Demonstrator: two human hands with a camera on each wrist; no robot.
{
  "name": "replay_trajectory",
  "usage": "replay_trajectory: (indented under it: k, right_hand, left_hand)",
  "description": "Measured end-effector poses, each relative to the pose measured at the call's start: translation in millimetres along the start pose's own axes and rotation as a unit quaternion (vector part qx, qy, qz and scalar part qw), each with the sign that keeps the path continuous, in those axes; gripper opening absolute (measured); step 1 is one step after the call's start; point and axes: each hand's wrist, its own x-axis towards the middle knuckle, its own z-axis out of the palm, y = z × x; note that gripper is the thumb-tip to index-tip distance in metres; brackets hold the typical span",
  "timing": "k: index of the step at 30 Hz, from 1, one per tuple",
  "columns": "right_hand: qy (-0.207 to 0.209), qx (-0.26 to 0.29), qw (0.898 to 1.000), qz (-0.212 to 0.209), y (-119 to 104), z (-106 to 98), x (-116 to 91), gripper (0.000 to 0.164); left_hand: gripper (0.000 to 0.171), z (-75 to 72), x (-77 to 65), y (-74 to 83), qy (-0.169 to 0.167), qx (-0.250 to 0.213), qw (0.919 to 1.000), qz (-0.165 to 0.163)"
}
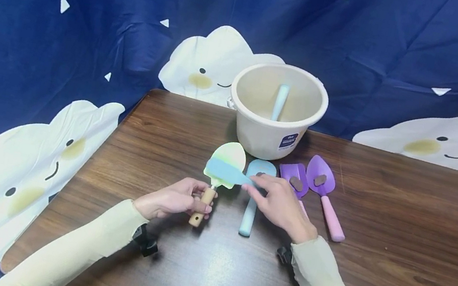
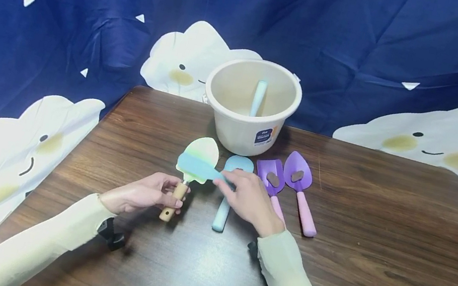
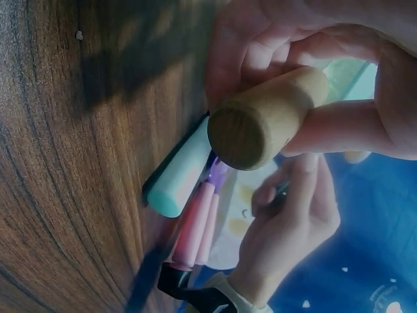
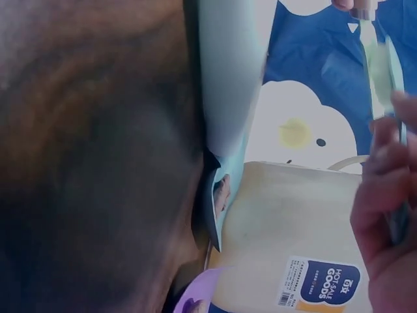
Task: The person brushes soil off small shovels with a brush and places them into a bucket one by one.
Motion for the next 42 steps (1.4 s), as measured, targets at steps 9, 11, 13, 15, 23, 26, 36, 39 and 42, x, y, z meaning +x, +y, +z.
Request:
replay_trajectory:
  k: [9,11,13,15,23,26,36,39,42]
  right_hand:
    - [-0.088,0.028,0.996,0.012,-2,1,-2,0.032]
    - [-0.096,0.031,0.995,0.015,-1,1,-2,0.033]
    - [-0.098,0.032,0.995,0.016,0,0,-2,0.033]
    - [-0.09,0.026,0.996,0.013,1,1,-2,0.032]
    - [-0.022,-0.028,0.999,0.02,5,-3,3,0.023]
    - [0.011,-0.046,0.998,0.029,7,-5,3,0.022]
    - [0.077,-0.066,0.993,0.06,12,-8,4,0.029]
    - [0.086,-0.064,0.993,0.058,12,-8,4,0.029]
    - [0.091,-0.066,0.992,0.06,13,-9,4,0.029]
  left_hand:
    - [0.046,-0.8,0.8,-1.4,-0.001,-0.006,1.0,-0.007]
    - [0.046,-0.8,0.6,-1.4,-0.002,-0.007,1.0,-0.006]
    - [0.046,-0.6,0.1,-1.3,-0.002,-0.007,1.0,-0.005]
    - [0.045,-0.5,-0.7,-1.4,-0.002,-0.006,1.0,-0.004]
    - [0.038,-1.2,-2.8,-3.2,-0.01,-0.006,0.9999,0.002]
    - [0.038,-1.5,-3.2,-3.9,-0.01,-0.007,0.9999,0.0]
    - [0.035,-1.7,-5.0,-3.9,-0.014,-0.011,0.9998,-0.004]
    - [0.035,-1.7,-5.5,-3.8,-0.015,-0.01,0.9998,-0.003]
    - [0.035,-1.9,-5.6,-4.0,-0.015,-0.01,0.9998,-0.003]
